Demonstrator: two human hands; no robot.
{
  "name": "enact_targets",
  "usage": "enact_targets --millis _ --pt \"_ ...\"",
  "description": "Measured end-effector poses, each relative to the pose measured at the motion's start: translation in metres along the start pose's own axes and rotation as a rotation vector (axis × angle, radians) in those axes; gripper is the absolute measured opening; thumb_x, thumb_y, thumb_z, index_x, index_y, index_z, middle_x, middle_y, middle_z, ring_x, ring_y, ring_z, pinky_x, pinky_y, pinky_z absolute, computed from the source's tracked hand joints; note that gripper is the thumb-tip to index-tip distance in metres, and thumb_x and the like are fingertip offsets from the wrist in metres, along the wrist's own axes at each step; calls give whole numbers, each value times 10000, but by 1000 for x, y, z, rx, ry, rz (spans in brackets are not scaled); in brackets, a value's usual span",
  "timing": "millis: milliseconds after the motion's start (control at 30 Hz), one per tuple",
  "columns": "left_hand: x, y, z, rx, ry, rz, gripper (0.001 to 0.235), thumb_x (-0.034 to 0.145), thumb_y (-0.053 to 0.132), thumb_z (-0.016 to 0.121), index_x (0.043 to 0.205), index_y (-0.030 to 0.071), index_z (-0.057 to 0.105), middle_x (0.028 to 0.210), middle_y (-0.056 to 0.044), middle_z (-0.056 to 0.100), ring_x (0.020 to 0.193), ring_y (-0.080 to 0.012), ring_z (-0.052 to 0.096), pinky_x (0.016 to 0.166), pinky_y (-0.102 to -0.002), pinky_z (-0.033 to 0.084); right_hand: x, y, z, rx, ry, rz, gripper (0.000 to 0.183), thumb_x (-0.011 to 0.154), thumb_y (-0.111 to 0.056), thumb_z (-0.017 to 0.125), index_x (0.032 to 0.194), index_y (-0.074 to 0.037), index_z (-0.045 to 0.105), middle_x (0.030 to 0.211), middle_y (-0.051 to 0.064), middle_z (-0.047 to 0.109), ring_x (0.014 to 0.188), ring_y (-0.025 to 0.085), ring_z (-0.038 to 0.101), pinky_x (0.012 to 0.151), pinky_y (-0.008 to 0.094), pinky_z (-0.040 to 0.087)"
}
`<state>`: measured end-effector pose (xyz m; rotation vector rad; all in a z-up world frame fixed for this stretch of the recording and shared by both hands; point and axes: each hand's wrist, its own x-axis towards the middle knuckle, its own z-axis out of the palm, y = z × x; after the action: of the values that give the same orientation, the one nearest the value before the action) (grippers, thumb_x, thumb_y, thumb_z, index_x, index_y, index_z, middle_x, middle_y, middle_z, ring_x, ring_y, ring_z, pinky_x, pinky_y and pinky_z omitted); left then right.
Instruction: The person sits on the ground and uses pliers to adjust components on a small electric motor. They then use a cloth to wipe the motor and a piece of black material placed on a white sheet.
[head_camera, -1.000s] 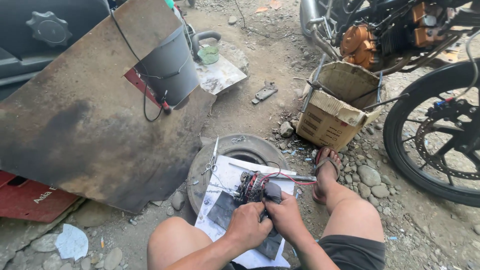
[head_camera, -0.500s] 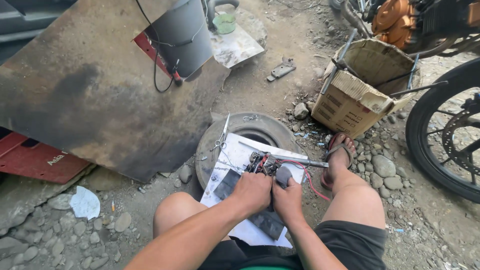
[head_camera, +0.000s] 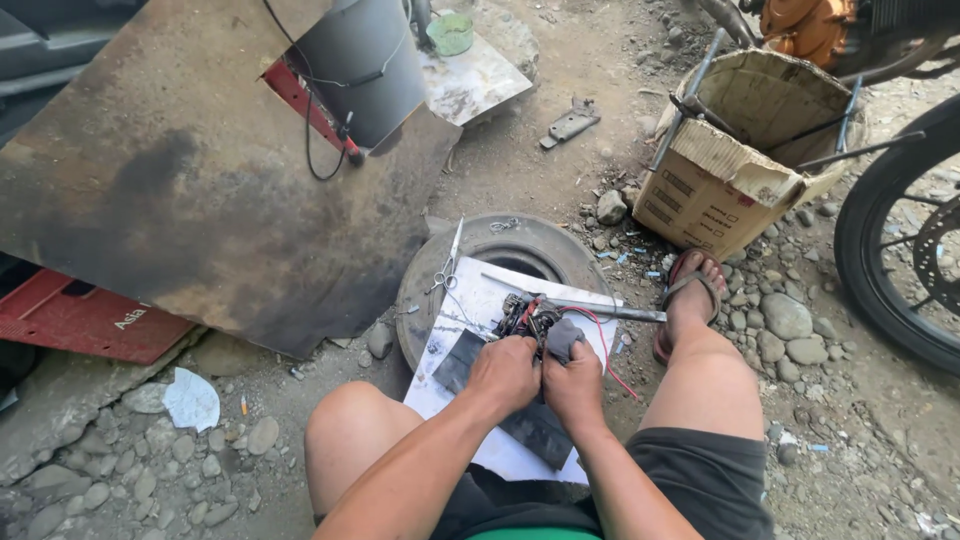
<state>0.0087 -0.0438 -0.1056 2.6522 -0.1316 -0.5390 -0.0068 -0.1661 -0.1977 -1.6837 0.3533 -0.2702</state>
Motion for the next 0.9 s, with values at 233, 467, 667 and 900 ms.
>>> enact_targets --millis 233,467,667,900 --pt "6 -6 19 219 90 281 272 850 190 517 958 68 736 879 -151 721 874 -436 738 792 -542 609 19 51 1 29 -84 178 79 844 -95 743 839 -38 797 663 127 717 641 158 627 601 391 521" --pt "0 2 1 -8 -39 59 303 862 274 547 1006 74 725 945 -212 734 950 -481 720 826 -574 600 17 56 1 105 -47 187 82 855 -54 726 844 -19 800 647 134 710 629 136 599 562 340 495" --pt "2 2 9 -77 -33 54 288 835 311 572 949 99 730 925 -198 740 949 -469 726 814 -570 604 19 59 -8 133 -63 141 109 871 -29 706 895 -25 812 698 133 726 670 139 597 598 337 506" --pt "-7 12 4 -105 -6 125 297 803 294 607 913 51 737 927 -226 747 969 -482 717 834 -595 599 28 58 -17 185 -194 48 140 859 -50 732 970 -38 816 788 149 758 771 194 650 692 405 558"
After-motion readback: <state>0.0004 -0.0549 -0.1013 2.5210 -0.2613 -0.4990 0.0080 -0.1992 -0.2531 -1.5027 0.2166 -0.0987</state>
